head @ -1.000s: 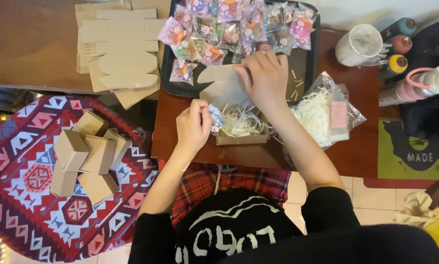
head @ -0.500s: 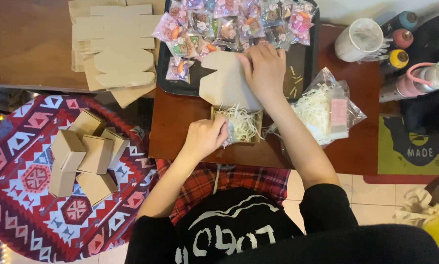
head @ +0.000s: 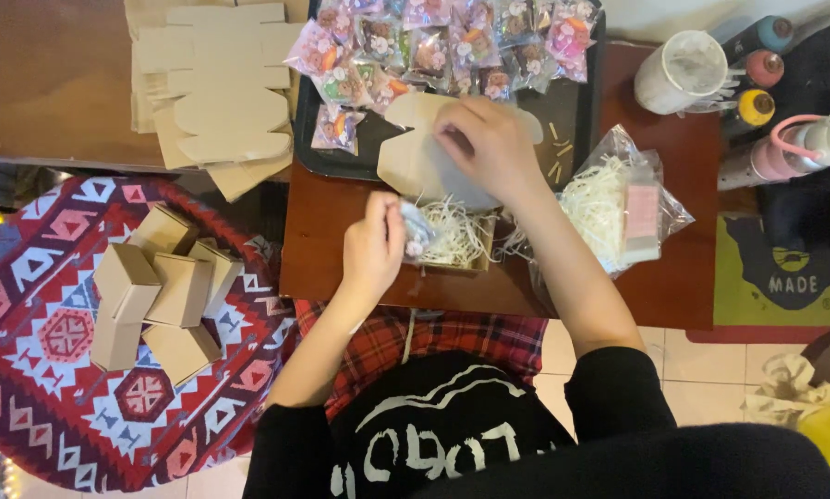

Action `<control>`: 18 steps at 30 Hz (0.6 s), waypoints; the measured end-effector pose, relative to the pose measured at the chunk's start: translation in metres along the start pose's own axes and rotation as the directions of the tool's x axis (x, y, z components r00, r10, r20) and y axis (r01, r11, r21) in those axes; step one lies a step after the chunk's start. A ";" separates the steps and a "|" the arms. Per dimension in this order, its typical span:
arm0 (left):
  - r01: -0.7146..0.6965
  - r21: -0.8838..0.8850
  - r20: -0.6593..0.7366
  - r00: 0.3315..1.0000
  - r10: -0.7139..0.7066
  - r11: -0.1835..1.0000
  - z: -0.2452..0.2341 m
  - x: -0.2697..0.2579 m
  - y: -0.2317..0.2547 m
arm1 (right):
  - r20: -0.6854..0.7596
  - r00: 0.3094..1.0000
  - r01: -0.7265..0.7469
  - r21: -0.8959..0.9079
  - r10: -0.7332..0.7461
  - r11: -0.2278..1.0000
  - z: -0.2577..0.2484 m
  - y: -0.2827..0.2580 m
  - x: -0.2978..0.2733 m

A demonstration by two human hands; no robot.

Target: Assembling small cardboard boxes and filling them with shredded paper and small packaged goods.

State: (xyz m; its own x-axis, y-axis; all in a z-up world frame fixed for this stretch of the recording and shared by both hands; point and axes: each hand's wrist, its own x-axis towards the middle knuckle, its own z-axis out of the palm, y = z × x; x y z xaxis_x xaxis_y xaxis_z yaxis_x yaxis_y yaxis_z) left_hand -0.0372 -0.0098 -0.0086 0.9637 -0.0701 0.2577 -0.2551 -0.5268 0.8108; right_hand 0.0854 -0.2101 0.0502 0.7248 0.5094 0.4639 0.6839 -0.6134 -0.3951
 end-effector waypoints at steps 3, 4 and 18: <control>0.082 -0.127 -0.084 0.992 -0.093 0.988 -0.006 0.012 0.009 | -0.085 0.990 0.108 -0.014 -0.109 0.994 -0.022 -0.024 0.002; 0.083 -0.210 -0.081 0.991 -0.102 0.974 -0.009 0.015 0.013 | -0.001 0.999 0.042 0.055 -0.042 0.998 -0.026 -0.030 0.000; 0.202 -0.407 0.013 0.976 -0.215 0.891 -0.006 0.015 0.015 | 0.493 0.852 -0.394 0.386 0.174 0.834 -0.024 -0.042 -0.037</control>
State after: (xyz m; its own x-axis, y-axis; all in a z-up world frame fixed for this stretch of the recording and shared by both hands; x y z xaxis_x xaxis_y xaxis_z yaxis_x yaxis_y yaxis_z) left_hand -0.0275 -0.0136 0.0110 0.9970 0.0338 0.0702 -0.0649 -0.1385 0.9882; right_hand 0.0277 -0.2174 0.0689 0.7778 0.6251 -0.0645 0.3172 -0.4791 -0.8185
